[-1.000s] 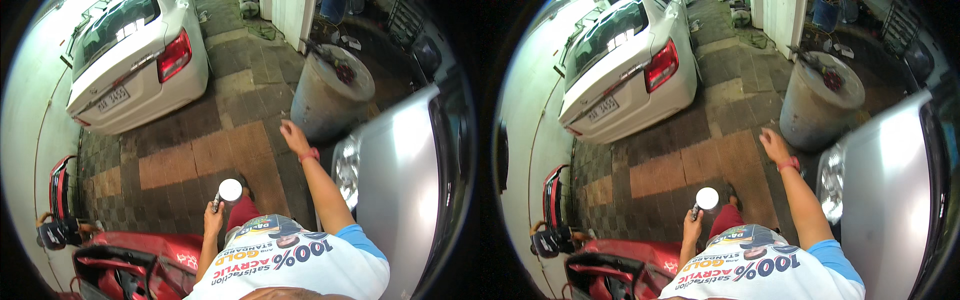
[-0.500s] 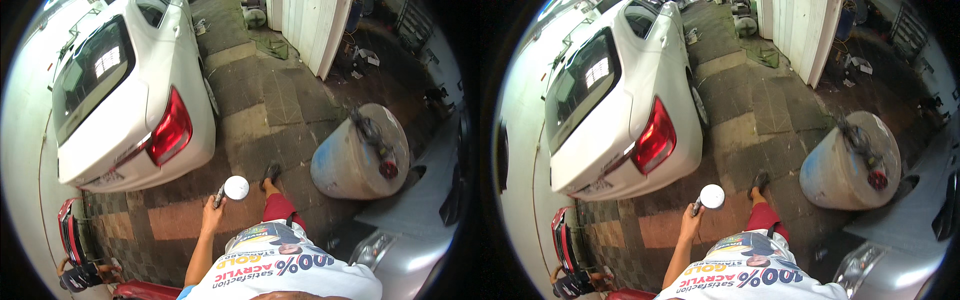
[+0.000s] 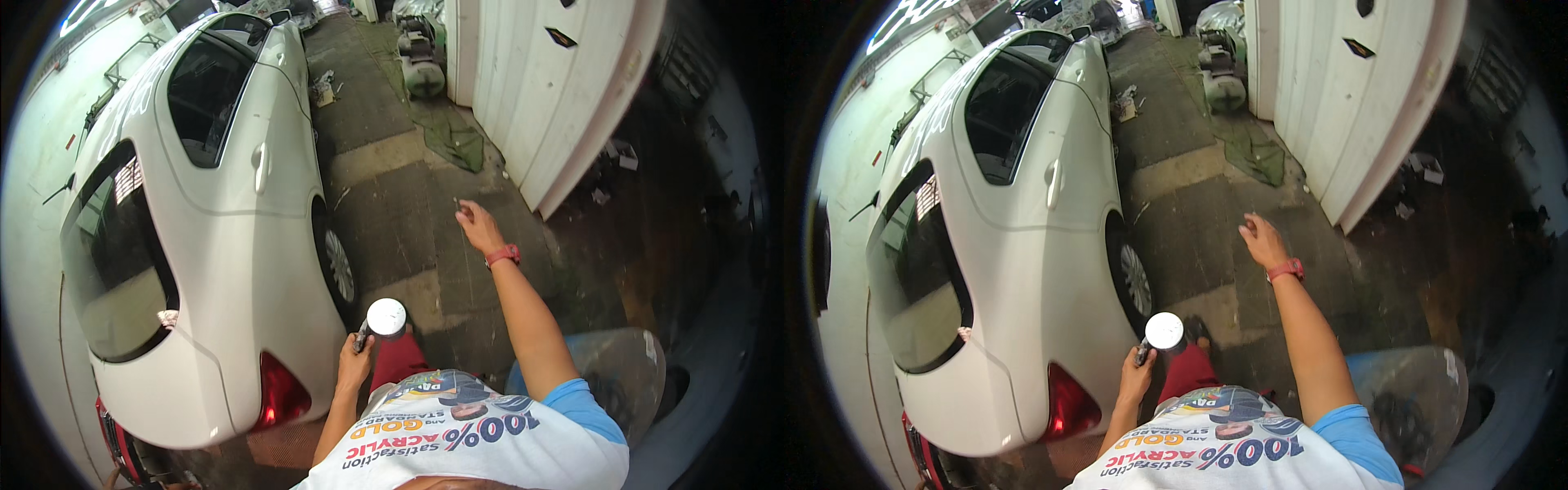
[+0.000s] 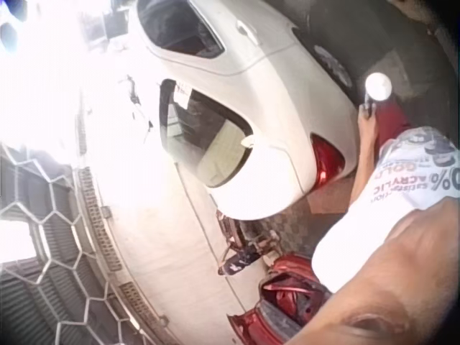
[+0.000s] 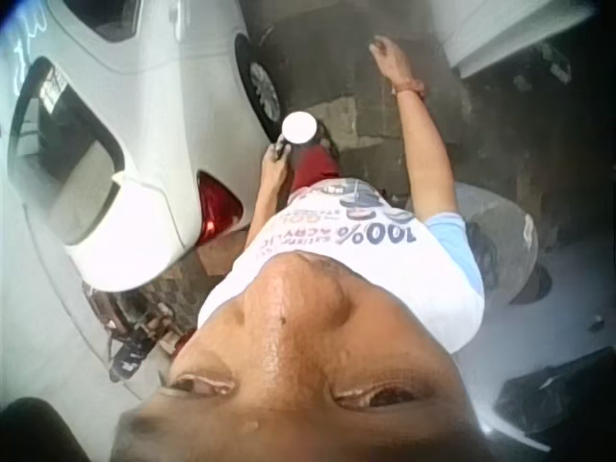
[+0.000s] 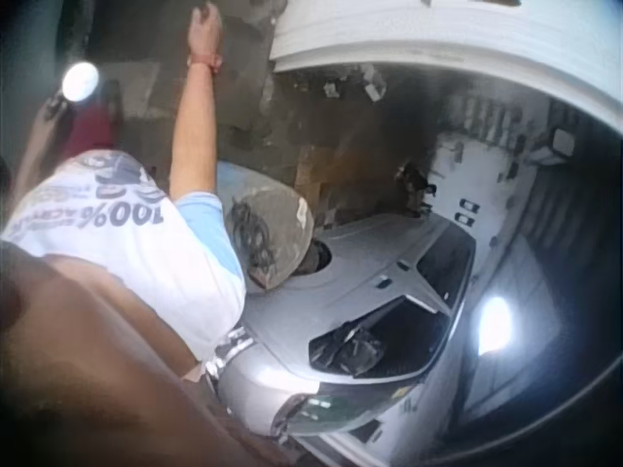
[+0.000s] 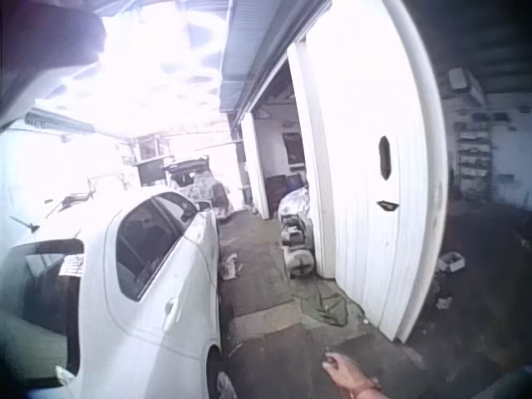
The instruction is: The person sits on the floor sorting through paint cans and debris, then stands and walks to a car bumper. They attach a hose to a spray gun and apply paint to the bumper, which is covered in newspaper.
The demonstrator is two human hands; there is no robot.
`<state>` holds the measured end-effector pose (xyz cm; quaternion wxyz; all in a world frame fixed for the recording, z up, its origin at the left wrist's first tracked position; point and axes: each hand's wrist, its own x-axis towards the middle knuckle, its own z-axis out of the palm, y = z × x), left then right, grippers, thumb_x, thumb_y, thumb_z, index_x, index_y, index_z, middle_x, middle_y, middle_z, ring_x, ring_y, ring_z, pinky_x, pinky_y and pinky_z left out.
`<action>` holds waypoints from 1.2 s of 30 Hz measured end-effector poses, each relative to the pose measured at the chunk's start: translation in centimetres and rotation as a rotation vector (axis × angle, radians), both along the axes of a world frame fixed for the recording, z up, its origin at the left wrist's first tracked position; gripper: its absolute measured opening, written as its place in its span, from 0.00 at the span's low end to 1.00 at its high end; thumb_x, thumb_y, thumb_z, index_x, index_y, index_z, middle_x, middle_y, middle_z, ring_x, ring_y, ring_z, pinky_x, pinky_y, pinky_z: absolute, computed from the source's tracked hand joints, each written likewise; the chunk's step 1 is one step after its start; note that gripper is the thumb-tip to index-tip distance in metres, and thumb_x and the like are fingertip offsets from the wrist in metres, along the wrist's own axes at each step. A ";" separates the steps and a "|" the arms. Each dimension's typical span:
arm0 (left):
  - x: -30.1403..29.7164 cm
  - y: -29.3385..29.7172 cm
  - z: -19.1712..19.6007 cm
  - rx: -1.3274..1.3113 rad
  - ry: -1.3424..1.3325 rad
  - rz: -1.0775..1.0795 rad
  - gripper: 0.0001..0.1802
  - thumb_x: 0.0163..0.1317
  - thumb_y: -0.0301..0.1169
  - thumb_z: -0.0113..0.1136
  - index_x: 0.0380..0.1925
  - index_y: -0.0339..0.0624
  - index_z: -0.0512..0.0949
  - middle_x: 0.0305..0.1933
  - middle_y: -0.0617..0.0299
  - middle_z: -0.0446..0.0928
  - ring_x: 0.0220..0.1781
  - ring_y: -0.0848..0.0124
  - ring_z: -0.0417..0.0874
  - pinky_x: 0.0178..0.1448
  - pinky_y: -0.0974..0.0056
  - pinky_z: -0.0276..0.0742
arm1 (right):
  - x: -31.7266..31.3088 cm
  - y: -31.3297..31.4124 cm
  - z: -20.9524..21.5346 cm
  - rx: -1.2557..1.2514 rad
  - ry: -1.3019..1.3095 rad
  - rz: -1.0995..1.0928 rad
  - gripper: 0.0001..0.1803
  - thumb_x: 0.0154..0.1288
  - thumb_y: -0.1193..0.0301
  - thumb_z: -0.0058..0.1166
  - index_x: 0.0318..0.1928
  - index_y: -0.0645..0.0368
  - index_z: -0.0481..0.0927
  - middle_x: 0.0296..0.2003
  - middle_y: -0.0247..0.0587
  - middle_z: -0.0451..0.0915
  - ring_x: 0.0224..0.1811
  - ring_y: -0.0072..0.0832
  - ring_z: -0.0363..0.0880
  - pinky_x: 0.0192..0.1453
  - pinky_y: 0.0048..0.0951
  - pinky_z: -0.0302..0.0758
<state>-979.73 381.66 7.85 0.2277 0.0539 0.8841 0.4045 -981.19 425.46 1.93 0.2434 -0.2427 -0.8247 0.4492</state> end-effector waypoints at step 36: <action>-116.9 70.2 -2.0 -0.129 -0.043 0.109 0.21 0.73 0.47 0.64 0.45 0.37 0.78 0.34 0.45 0.83 0.38 0.51 0.85 0.45 0.51 0.77 | -120.4 75.2 1.0 0.025 0.001 0.042 0.24 0.77 0.59 0.58 0.65 0.58 0.79 0.57 0.55 0.85 0.58 0.50 0.85 0.62 0.43 0.79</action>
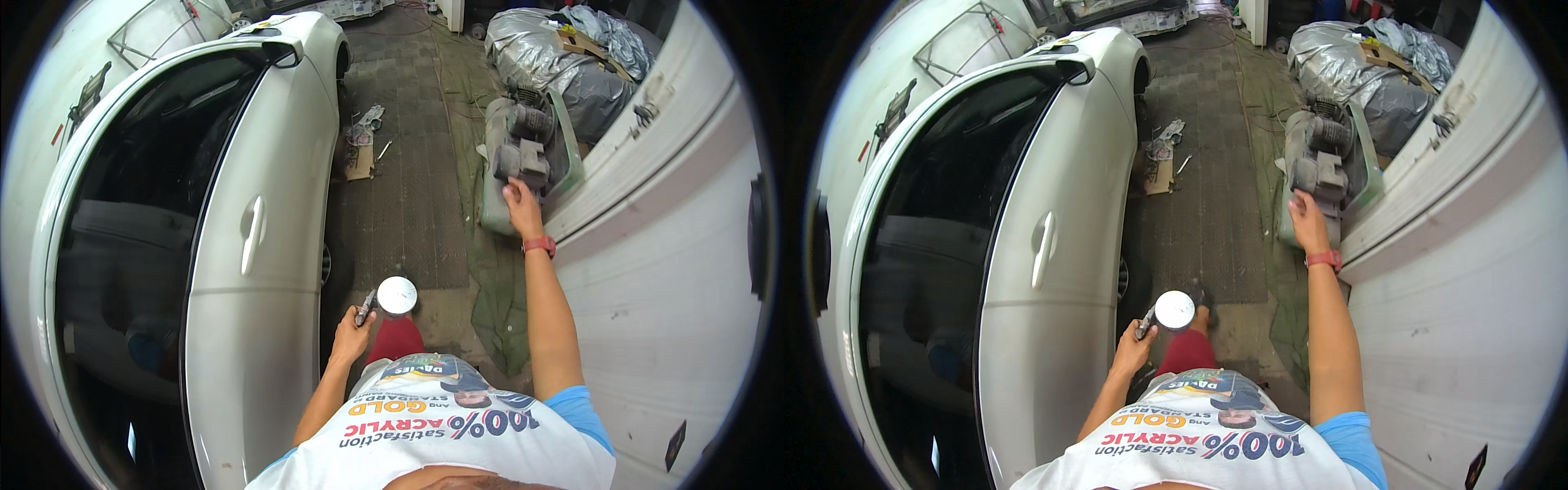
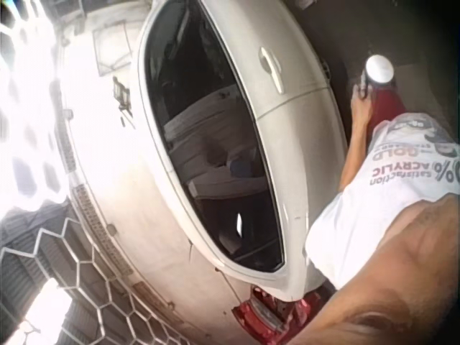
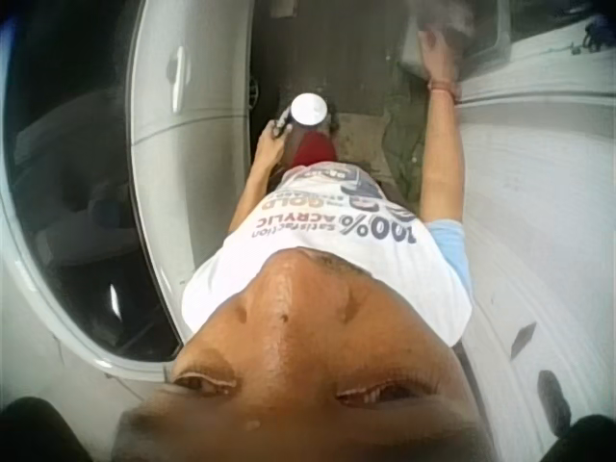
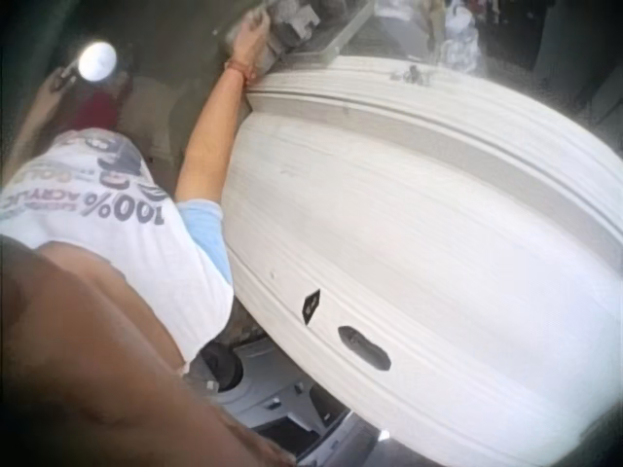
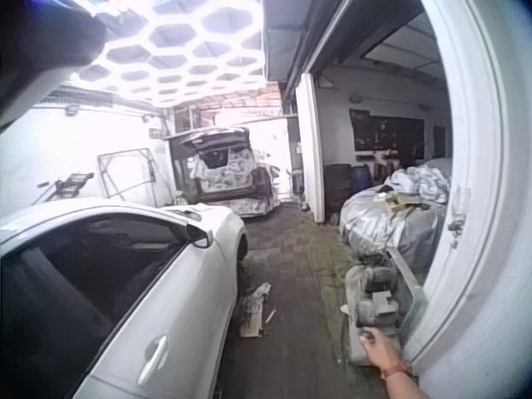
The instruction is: The person sits on the floor sorting through paint cans and debris, then stands and walks to a car bumper. They attach a hose to a spray gun and apply paint to the bumper, which is covered in newspaper.
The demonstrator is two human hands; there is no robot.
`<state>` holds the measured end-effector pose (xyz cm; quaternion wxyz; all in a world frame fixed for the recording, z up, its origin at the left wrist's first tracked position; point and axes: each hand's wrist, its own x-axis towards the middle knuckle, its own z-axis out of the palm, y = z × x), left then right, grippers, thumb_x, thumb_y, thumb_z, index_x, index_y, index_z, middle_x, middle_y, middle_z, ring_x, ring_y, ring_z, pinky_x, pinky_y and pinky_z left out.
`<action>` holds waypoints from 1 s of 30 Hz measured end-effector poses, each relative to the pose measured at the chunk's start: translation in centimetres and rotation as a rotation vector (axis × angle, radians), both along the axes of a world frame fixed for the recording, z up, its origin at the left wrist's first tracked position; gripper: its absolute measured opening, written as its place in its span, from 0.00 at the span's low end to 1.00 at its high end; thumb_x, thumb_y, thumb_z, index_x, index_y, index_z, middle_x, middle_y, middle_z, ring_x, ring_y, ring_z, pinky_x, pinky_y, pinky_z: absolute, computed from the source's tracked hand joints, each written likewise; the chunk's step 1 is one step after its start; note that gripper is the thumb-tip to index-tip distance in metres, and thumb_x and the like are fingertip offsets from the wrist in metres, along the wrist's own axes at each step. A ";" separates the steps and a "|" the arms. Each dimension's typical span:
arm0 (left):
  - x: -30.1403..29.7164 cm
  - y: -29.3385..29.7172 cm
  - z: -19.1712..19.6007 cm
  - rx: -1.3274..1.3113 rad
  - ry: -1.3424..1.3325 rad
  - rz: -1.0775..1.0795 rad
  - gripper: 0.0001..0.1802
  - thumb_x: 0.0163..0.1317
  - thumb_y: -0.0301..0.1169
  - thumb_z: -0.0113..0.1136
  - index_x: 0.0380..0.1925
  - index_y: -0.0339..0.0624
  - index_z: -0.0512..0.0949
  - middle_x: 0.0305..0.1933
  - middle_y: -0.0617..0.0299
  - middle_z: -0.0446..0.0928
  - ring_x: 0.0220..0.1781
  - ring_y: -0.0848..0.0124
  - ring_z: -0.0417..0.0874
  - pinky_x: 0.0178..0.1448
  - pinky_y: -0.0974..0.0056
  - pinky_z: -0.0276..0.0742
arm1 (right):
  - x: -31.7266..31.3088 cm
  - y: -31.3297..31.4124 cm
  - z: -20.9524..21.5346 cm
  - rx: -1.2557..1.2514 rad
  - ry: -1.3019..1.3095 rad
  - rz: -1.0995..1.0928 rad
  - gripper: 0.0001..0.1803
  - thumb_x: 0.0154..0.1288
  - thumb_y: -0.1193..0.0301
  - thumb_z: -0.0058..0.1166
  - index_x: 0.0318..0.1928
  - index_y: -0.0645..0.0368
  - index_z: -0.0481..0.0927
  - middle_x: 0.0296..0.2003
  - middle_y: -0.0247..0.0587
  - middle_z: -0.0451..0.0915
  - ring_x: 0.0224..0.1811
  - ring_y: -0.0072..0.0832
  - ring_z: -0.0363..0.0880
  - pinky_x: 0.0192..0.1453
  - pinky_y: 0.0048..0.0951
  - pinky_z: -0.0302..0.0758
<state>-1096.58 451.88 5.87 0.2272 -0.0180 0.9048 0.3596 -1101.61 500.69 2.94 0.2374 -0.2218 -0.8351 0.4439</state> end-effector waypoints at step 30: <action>-94.4 49.1 -3.0 0.198 -0.100 0.110 0.21 0.73 0.47 0.64 0.45 0.37 0.77 0.29 0.55 0.79 0.31 0.64 0.77 0.40 0.55 0.75 | -73.4 47.5 -30.4 -0.076 -0.704 0.186 0.18 0.75 0.56 0.59 0.45 0.60 0.84 0.32 0.41 0.86 0.35 0.31 0.85 0.42 0.41 0.80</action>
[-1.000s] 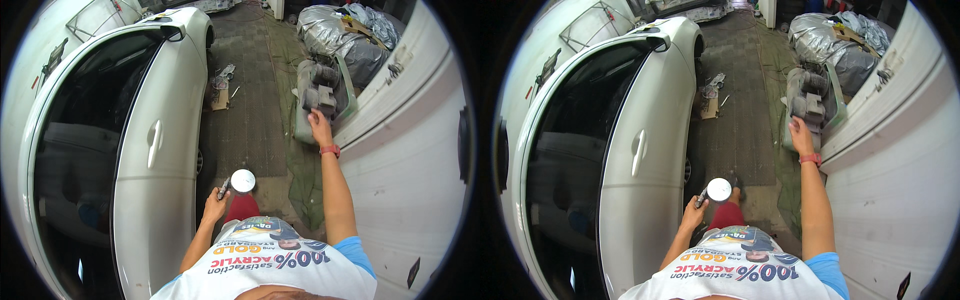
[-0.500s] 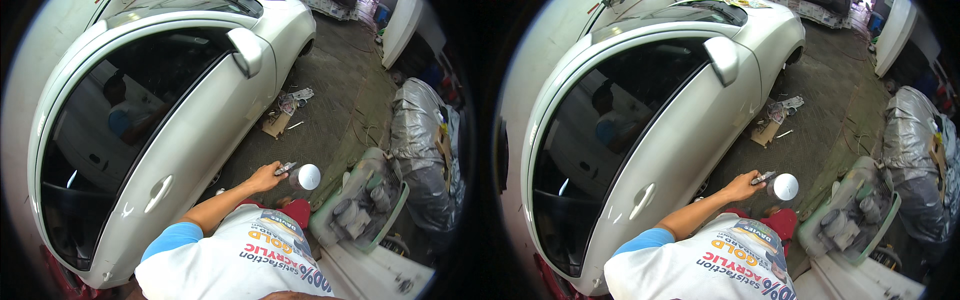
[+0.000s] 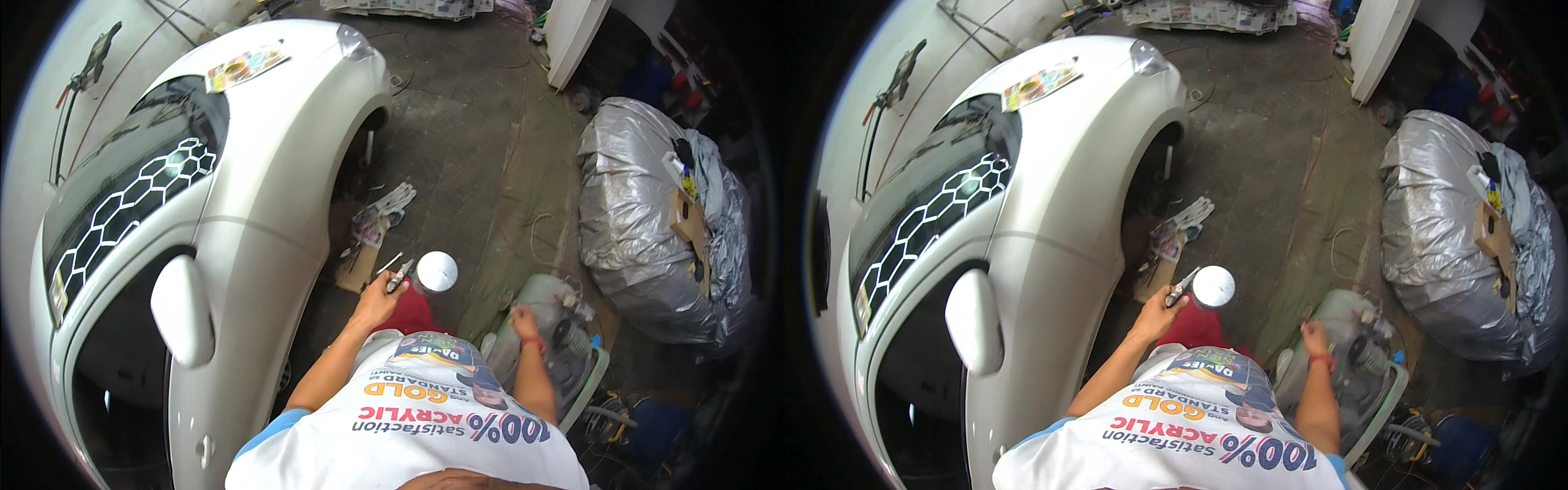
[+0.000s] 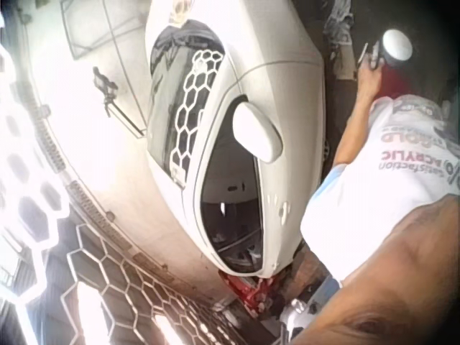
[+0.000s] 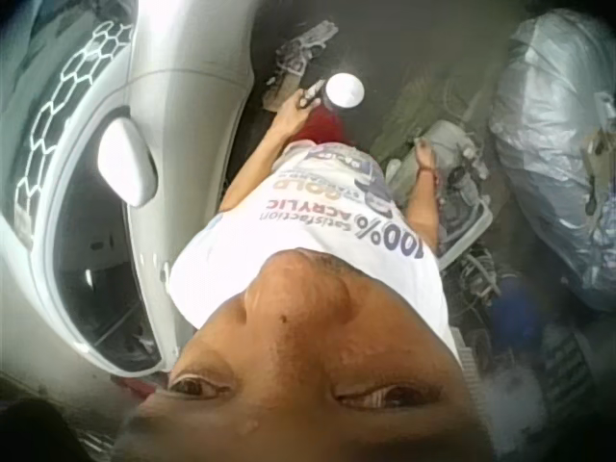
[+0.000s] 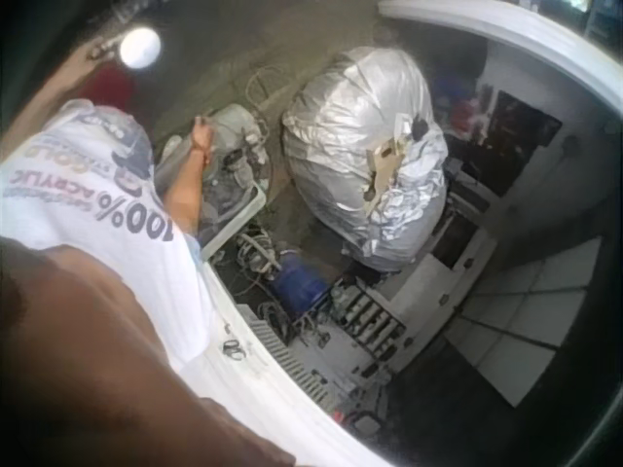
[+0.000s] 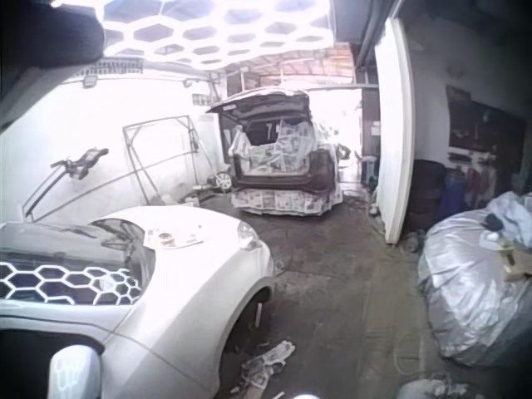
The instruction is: The person sits on the floor sorting through paint cans and debris, then stands and walks to a car bumper. They attach a hose to a spray gun and apply paint to the bumper, which is covered in newspaper.
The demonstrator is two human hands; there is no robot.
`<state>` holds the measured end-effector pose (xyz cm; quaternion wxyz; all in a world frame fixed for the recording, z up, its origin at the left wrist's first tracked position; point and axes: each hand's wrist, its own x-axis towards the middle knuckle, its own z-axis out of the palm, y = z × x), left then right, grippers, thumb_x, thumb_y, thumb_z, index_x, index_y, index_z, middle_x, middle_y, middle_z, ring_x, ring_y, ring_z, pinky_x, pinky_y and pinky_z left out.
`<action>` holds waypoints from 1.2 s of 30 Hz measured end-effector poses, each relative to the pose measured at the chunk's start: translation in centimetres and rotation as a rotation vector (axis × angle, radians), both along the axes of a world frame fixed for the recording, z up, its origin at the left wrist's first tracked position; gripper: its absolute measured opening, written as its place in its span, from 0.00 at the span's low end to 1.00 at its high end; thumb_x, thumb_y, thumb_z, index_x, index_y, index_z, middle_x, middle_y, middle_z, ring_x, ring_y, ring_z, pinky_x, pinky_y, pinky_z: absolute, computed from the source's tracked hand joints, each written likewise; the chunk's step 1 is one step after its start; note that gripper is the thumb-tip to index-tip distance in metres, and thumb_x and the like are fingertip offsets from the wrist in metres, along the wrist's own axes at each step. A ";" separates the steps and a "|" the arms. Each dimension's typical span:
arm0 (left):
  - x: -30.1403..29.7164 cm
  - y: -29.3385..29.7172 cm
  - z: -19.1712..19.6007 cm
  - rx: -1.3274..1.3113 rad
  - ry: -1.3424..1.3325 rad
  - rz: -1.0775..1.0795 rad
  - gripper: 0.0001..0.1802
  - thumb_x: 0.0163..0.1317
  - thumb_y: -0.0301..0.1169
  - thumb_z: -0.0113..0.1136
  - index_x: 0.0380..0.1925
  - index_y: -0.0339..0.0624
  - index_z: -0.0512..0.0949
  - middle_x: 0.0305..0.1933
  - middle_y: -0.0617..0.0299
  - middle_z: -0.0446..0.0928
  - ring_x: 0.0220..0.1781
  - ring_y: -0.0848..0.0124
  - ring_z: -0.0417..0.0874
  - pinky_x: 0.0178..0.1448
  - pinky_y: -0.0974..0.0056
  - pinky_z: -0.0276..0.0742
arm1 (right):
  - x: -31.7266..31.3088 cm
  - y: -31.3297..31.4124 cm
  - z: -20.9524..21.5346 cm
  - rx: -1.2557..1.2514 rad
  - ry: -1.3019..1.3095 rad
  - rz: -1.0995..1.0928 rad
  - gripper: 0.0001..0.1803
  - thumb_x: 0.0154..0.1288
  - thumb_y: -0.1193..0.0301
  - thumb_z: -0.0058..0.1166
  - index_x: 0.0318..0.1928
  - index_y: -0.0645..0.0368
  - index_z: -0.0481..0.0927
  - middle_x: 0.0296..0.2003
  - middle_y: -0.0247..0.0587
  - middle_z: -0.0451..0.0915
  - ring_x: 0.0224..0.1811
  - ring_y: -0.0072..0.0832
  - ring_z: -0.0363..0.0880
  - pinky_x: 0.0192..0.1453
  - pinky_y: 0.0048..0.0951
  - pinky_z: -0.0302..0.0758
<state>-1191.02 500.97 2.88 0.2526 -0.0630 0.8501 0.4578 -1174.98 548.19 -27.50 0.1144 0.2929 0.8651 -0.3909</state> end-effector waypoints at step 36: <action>-107.9 27.2 -5.1 -0.077 0.046 0.437 0.19 0.74 0.44 0.64 0.44 0.37 0.77 0.29 0.53 0.78 0.31 0.63 0.76 0.42 0.56 0.74 | -132.8 36.5 5.9 0.021 0.021 0.084 0.30 0.74 0.53 0.62 0.62 0.67 0.81 0.56 0.58 0.86 0.59 0.44 0.86 0.64 0.39 0.78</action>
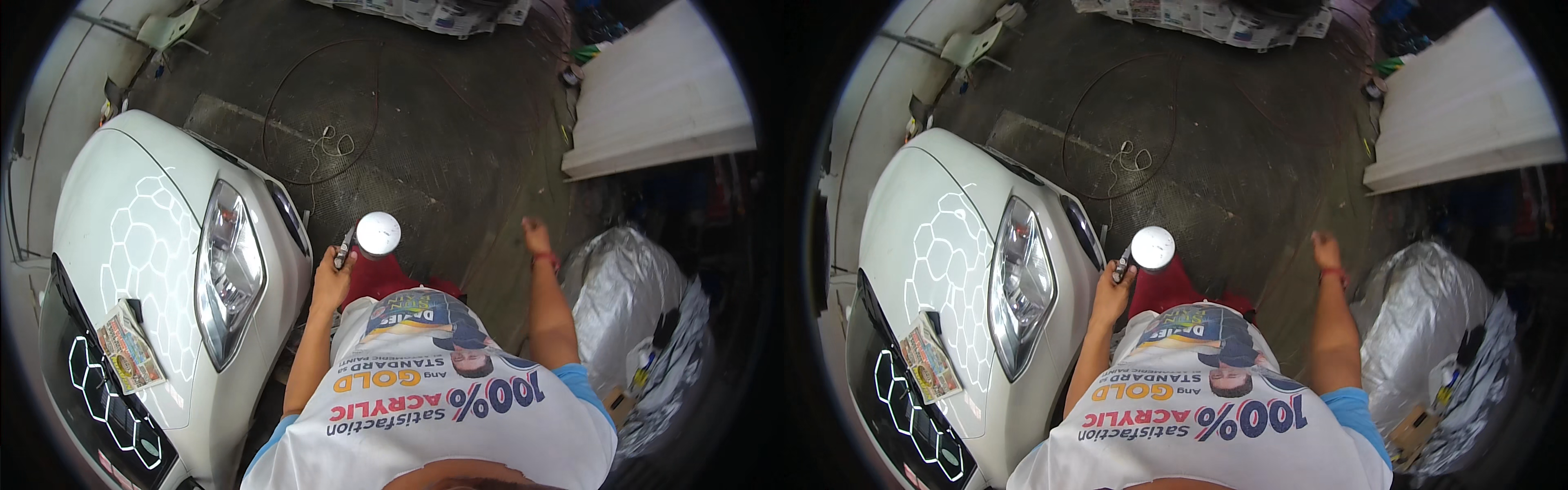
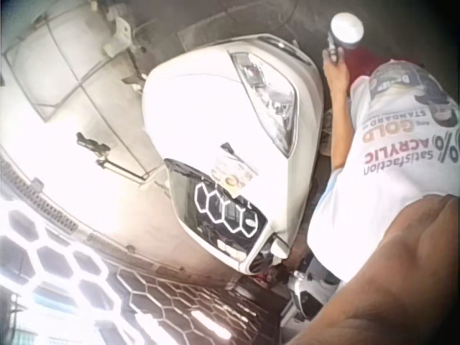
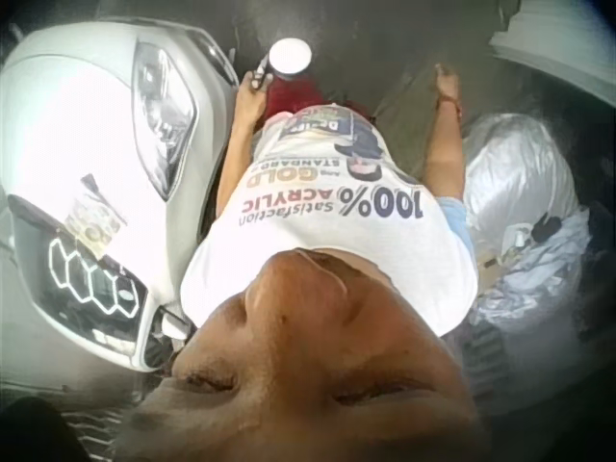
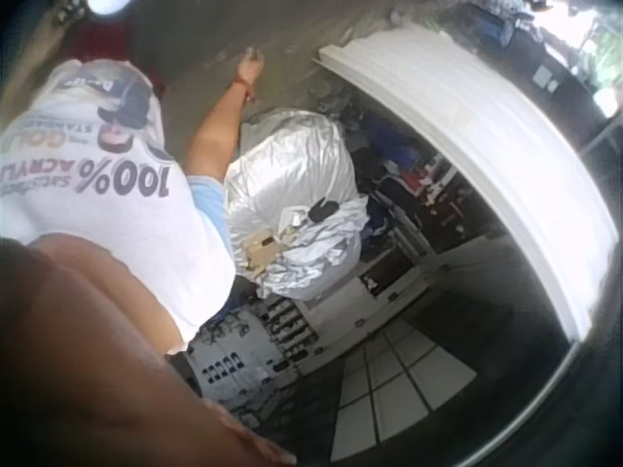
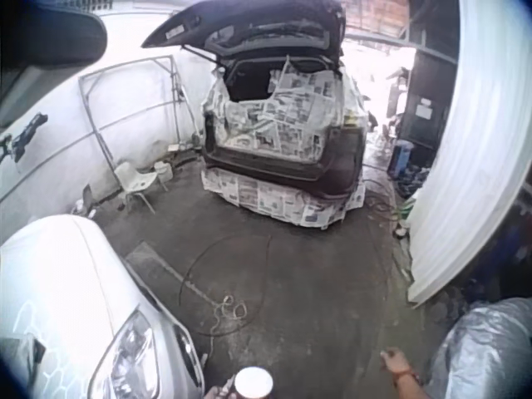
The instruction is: The person sits on the floor sorting through paint cans and debris, then stands and walks to a car bumper. They attach a hose to a spray gun and apply paint to the bumper, which is covered in newspaper.
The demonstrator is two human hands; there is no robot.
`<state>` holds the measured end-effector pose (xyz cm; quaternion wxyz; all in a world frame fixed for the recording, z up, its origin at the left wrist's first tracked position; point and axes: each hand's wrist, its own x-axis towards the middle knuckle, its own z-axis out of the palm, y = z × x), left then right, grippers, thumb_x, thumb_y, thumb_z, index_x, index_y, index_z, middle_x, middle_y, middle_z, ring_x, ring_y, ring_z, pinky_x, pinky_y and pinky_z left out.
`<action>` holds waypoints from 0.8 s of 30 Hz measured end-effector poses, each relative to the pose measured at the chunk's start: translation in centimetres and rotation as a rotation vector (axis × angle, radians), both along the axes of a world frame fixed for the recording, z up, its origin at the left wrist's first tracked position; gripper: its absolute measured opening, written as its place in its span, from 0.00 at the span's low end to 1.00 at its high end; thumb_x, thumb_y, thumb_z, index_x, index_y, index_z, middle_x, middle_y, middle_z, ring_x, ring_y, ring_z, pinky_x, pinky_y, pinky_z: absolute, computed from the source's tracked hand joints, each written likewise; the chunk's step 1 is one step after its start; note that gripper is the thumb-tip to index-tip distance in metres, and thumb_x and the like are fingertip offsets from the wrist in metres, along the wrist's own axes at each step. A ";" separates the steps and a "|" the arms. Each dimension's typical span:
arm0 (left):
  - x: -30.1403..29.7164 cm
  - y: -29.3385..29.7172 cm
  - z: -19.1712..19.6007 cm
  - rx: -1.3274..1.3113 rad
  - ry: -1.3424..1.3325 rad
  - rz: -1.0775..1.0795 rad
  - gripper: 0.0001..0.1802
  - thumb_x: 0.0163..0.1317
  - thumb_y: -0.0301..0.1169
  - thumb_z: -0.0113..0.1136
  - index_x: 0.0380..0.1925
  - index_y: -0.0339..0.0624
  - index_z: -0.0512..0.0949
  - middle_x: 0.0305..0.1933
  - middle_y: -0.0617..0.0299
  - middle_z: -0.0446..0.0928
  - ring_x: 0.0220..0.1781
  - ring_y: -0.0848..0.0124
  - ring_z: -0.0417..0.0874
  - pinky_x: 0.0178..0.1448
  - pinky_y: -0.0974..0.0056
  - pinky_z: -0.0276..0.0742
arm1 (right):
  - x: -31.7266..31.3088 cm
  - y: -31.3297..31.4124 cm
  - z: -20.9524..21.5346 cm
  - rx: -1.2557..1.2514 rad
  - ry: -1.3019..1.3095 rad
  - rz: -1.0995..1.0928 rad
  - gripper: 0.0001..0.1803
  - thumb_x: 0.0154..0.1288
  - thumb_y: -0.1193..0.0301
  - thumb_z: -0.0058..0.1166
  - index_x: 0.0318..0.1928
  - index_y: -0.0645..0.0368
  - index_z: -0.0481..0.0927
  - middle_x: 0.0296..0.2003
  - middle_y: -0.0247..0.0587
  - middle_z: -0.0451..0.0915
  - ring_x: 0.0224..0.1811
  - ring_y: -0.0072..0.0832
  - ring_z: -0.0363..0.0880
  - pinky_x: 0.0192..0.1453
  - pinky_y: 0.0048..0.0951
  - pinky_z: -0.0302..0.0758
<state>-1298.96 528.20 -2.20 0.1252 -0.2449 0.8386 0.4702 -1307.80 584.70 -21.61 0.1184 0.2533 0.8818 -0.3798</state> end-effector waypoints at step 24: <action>-55.2 -10.4 -11.9 -0.027 -0.116 0.478 0.10 0.71 0.26 0.62 0.46 0.36 0.72 0.33 0.48 0.79 0.33 0.64 0.79 0.41 0.59 0.76 | -74.0 -35.0 -17.1 0.069 -0.585 0.721 0.29 0.78 0.52 0.55 0.65 0.63 0.79 0.59 0.54 0.85 0.60 0.42 0.85 0.67 0.41 0.77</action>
